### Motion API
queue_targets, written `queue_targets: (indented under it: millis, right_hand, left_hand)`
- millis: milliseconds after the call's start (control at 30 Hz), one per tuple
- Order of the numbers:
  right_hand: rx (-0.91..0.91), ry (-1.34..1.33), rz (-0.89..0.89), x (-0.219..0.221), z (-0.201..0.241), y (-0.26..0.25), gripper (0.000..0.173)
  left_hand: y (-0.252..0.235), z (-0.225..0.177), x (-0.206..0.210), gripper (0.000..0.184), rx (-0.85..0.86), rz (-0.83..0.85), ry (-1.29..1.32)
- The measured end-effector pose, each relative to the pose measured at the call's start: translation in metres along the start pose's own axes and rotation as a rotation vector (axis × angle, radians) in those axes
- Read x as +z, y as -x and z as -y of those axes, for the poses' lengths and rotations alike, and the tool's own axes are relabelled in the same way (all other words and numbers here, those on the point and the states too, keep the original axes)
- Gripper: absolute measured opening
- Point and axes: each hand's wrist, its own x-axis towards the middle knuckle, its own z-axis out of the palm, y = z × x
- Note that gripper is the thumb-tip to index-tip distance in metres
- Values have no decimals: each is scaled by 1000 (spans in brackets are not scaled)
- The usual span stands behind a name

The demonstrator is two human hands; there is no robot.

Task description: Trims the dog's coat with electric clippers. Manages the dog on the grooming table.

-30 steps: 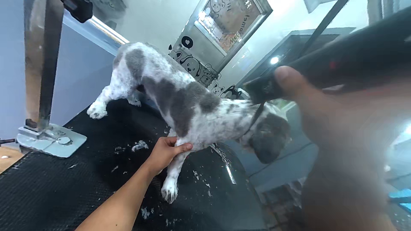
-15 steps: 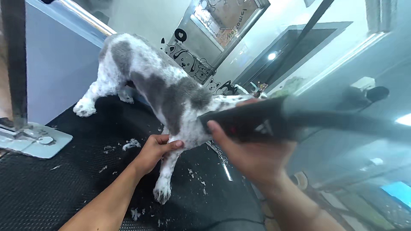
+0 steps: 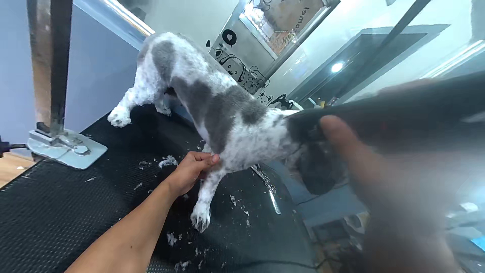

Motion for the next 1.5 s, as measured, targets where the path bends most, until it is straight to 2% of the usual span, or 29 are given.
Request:
queue_targets:
  millis: [133, 267, 367, 400, 500, 567, 633, 700, 833, 933, 1000, 1100, 1200, 1267, 1333, 1500]
  right_hand:
    - [-11, -113, 109, 32, -5, 25, 57]
    - [24, -227, 306, 62, -6, 58, 47]
    - [82, -249, 494, 66, 2, 64, 44]
    - [88, -265, 503, 59, 7, 58, 44]
    - [53, -251, 346, 23, 16, 22, 51]
    - [21, -112, 206, 1, 4, -4, 65]
    - [41, 71, 145, -10, -7, -20, 73]
    - [63, 155, 165, -5, -3, -21, 71]
    - [-44, 24, 256, 29, -3, 14, 56]
    - [-44, -46, 372, 49, -6, 44, 45]
    - [33, -145, 467, 47, -3, 45, 42]
    - [101, -267, 339, 24, 9, 10, 48]
    - [8, -3, 97, 5, 6, -31, 60]
    - [32, 234, 37, 7, -2, -44, 62]
    - [72, 306, 47, 18, -8, -42, 60]
    - [153, 207, 35, 56, -3, -10, 51]
  left_hand:
    - [0, -1, 1, 30, 2, 9, 13]
    - [3, -1, 0, 39, 6, 30, -14]
    - [2, 0, 0, 37, 15, 32, -11]
    - [3, 0, 0, 35, 8, 25, -10]
    - [2, 0, 2, 26, -5, -15, -3]
    - [2, 2, 0, 25, 4, -11, -2]
    - [3, 1, 0, 24, 18, -13, -14]
    - [3, -2, -1, 23, 26, 1, -48]
    - [2, -1, -3, 23, 20, 17, -106]
    - [1, 0, -7, 39, 22, 21, -124]
    - [2, 1, -6, 45, 26, 20, -140]
    - [-1, 2, -3, 38, 30, -22, -132]
    - [1, 3, 3, 27, 32, -33, -119]
    - [0, 4, 3, 23, 46, -20, -119]
    - [-2, 5, 0, 22, 52, -17, -124]
    - [0, 7, 2, 21, 18, -9, -113]
